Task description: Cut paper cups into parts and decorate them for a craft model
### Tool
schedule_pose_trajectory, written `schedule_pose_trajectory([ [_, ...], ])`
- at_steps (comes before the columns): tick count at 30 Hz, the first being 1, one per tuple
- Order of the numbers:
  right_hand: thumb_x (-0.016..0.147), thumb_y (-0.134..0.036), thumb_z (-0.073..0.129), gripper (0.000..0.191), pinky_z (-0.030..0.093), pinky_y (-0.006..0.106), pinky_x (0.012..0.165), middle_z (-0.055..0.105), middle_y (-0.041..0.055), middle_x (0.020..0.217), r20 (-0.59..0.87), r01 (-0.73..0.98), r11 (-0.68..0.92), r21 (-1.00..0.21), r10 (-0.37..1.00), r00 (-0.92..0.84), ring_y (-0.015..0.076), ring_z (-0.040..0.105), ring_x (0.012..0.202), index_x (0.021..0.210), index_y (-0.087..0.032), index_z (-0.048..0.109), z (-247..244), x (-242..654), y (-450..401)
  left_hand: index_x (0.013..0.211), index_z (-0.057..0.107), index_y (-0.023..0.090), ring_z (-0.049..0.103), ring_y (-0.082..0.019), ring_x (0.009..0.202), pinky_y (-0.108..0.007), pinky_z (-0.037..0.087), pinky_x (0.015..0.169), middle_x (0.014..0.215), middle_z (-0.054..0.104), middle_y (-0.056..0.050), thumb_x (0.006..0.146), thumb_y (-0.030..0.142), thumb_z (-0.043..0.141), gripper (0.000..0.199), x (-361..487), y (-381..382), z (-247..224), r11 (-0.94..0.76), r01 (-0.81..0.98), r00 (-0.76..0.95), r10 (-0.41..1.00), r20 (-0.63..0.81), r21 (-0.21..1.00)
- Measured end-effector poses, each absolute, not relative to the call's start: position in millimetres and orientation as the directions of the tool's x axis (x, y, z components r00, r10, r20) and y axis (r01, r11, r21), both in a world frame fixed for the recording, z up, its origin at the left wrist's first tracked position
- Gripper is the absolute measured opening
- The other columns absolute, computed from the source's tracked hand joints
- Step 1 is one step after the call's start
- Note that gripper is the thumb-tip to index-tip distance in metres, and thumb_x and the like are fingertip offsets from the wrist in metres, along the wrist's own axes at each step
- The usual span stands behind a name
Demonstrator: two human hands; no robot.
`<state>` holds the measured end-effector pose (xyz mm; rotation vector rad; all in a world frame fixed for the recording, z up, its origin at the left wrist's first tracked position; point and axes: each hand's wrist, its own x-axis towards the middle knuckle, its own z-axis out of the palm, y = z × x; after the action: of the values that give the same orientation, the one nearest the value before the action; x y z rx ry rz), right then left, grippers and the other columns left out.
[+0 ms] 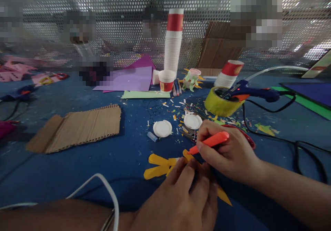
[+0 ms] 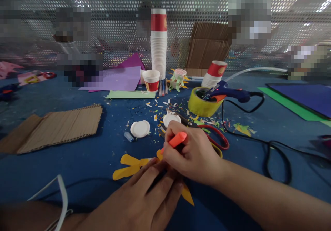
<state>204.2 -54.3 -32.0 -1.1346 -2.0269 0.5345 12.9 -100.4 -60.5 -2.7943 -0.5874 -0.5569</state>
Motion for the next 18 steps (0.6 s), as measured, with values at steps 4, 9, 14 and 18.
schedule_pose_trajectory([
  [4, 0.082, -0.014, 0.053, 0.012, 0.041, 0.024, 0.048, 0.055, -0.0041, 0.061, 0.407, 0.559, 0.517, -0.649, 0.856, -0.319, 0.0103, 0.05, 0.05, 0.073, -0.023, 0.051, -33, 203, -54, 0.133, 0.06, 0.009, 0.061, -0.031, 0.119, -0.044, 0.049, 0.104, 0.135, 0.066, -0.012, 0.102, 0.024, 0.044, 0.039, 12, -101, -60, -0.897, 0.412, 0.864, 0.328, 0.383, -0.162],
  [9, 0.086, -0.013, 0.052, 0.014, 0.042, 0.023, 0.052, 0.057, -0.0034, 0.067, 0.504, 0.564, 0.56, -0.607, 0.82, -0.271, 0.0099, 0.052, 0.056, 0.076, -0.022, 0.054, -32, 206, -54, 0.134, 0.06, 0.009, 0.061, -0.029, 0.119, -0.042, 0.049, 0.104, 0.134, 0.067, -0.011, 0.102, 0.023, 0.042, 0.039, 12, -100, -59, -0.886, 0.418, 0.859, 0.316, 0.403, -0.198],
  [14, 0.092, -0.018, 0.055, 0.007, 0.047, 0.023, 0.059, 0.064, -0.0015, 0.075, 0.499, 0.578, 0.606, -0.547, 0.79, -0.356, 0.0108, 0.059, 0.062, 0.086, -0.021, 0.057, -27, 209, -52, 0.132, 0.061, 0.008, 0.062, -0.03, 0.116, -0.044, 0.052, 0.1, 0.131, 0.068, -0.016, 0.101, 0.022, 0.042, 0.038, 11, -98, -53, -0.907, 0.385, 0.882, 0.307, 0.359, -0.171],
  [18, 0.093, -0.018, 0.055, 0.006, 0.051, 0.026, 0.068, 0.071, 0.0027, 0.085, 0.487, 0.596, 0.669, -0.445, 0.739, -0.466, 0.0138, 0.066, 0.074, 0.094, -0.02, 0.061, -24, 213, -49, 0.133, 0.06, 0.005, 0.063, -0.029, 0.113, -0.043, 0.052, 0.098, 0.129, 0.069, -0.016, 0.101, 0.03, 0.049, 0.042, 11, -98, -46, -0.917, 0.364, 0.899, 0.3, 0.318, -0.163],
])
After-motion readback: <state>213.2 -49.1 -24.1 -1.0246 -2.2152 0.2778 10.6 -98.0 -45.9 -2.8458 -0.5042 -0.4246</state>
